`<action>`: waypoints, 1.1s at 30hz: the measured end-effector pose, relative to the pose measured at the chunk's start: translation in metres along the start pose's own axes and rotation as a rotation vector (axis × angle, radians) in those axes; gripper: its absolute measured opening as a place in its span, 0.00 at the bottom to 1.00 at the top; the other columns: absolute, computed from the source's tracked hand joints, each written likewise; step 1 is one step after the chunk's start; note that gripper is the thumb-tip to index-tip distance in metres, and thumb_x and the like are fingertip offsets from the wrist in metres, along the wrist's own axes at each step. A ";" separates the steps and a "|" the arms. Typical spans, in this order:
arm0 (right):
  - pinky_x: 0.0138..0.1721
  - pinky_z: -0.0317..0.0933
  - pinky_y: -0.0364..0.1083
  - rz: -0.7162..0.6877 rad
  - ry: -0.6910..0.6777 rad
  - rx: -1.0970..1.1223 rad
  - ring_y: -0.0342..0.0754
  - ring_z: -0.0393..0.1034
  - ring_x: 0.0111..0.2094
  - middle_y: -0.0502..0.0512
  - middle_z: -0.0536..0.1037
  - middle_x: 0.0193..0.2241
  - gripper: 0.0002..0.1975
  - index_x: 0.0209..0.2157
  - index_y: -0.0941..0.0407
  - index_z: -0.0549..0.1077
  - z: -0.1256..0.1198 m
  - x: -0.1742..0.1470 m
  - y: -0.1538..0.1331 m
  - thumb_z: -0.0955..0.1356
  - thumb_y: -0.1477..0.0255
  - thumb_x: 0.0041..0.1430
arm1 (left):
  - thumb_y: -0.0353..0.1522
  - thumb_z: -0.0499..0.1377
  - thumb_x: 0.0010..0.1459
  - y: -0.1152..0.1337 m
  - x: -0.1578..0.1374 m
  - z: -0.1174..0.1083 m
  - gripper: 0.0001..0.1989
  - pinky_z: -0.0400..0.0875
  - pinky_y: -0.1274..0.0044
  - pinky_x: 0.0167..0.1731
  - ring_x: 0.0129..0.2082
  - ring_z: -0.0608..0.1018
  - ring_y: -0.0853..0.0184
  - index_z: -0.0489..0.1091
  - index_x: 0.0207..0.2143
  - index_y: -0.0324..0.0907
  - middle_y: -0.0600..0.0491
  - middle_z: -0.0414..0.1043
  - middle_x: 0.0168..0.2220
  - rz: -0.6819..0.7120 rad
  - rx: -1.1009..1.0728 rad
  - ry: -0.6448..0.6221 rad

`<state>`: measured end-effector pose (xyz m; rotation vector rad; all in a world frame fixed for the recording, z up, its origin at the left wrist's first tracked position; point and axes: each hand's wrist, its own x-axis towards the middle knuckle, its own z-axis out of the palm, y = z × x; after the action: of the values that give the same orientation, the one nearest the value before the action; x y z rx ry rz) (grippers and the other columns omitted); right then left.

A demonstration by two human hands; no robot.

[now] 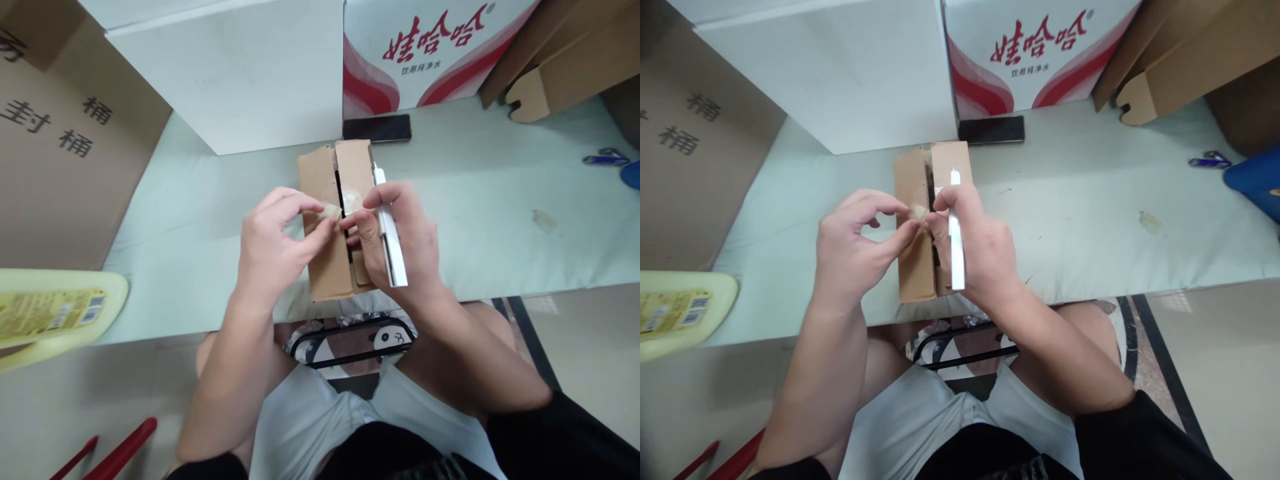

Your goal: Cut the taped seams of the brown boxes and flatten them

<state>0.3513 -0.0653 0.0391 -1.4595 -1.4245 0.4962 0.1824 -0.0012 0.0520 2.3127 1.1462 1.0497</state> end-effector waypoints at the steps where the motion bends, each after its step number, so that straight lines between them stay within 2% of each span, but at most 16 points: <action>1: 0.28 0.65 0.43 0.002 0.020 -0.001 0.43 0.74 0.24 0.46 0.78 0.29 0.11 0.43 0.49 0.62 0.000 -0.001 0.000 0.63 0.57 0.71 | 0.38 0.70 0.59 0.001 0.001 0.000 0.07 0.79 0.69 0.36 0.38 0.81 0.63 0.76 0.36 0.48 0.54 0.79 0.38 0.001 -0.001 -0.010; 5: 0.32 0.67 0.44 0.016 0.077 0.022 0.44 0.76 0.28 0.48 0.80 0.34 0.11 0.43 0.49 0.61 -0.001 -0.001 0.000 0.64 0.58 0.70 | 0.39 0.72 0.56 0.004 0.003 0.003 0.10 0.79 0.68 0.36 0.37 0.81 0.62 0.77 0.37 0.48 0.53 0.79 0.38 -0.006 0.003 -0.050; 10: 0.32 0.66 0.45 0.034 0.051 0.039 0.44 0.76 0.27 0.47 0.80 0.30 0.11 0.42 0.50 0.61 -0.002 0.000 0.000 0.63 0.58 0.71 | 0.36 0.69 0.58 0.003 0.006 0.004 0.06 0.78 0.70 0.34 0.35 0.80 0.63 0.77 0.36 0.47 0.54 0.80 0.36 -0.062 -0.012 -0.056; 13: 0.31 0.64 0.44 -0.002 0.029 -0.003 0.44 0.77 0.28 0.47 0.81 0.31 0.11 0.41 0.51 0.62 -0.002 0.000 0.001 0.62 0.58 0.71 | 0.32 0.67 0.58 0.007 0.006 0.004 0.01 0.78 0.72 0.35 0.36 0.81 0.64 0.78 0.33 0.47 0.54 0.80 0.37 -0.083 -0.024 -0.021; 17: 0.29 0.60 0.42 -0.114 0.013 -0.076 0.43 0.76 0.29 0.47 0.82 0.33 0.08 0.42 0.51 0.64 -0.001 0.000 0.003 0.65 0.62 0.68 | 0.29 0.65 0.58 0.013 0.007 0.004 0.04 0.78 0.73 0.37 0.37 0.82 0.65 0.79 0.30 0.45 0.54 0.81 0.35 -0.221 -0.083 0.024; 21: 0.31 0.62 0.42 -0.148 -0.046 -0.083 0.44 0.78 0.32 0.47 0.82 0.36 0.13 0.42 0.51 0.64 -0.001 0.000 0.006 0.71 0.66 0.61 | 0.32 0.65 0.60 0.010 0.006 0.005 0.04 0.80 0.75 0.36 0.35 0.83 0.66 0.78 0.32 0.44 0.55 0.82 0.32 -0.320 -0.210 0.086; 26: 0.33 0.64 0.42 -0.154 -0.075 -0.096 0.44 0.78 0.34 0.47 0.81 0.37 0.12 0.43 0.51 0.64 -0.002 0.001 0.007 0.70 0.68 0.61 | 0.34 0.64 0.63 0.003 0.007 0.005 0.03 0.81 0.72 0.41 0.38 0.84 0.65 0.79 0.35 0.47 0.55 0.83 0.37 -0.214 -0.152 0.172; 33: 0.33 0.64 0.42 -0.159 -0.069 -0.124 0.44 0.78 0.33 0.47 0.81 0.36 0.11 0.42 0.51 0.63 -0.001 0.002 0.008 0.69 0.67 0.62 | 0.37 0.58 0.69 -0.007 0.013 0.008 0.09 0.78 0.67 0.46 0.42 0.84 0.61 0.78 0.38 0.49 0.54 0.84 0.40 0.102 0.111 0.052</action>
<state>0.3566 -0.0626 0.0336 -1.4228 -1.6365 0.3670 0.1900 0.0135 0.0489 2.4674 1.1430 1.1144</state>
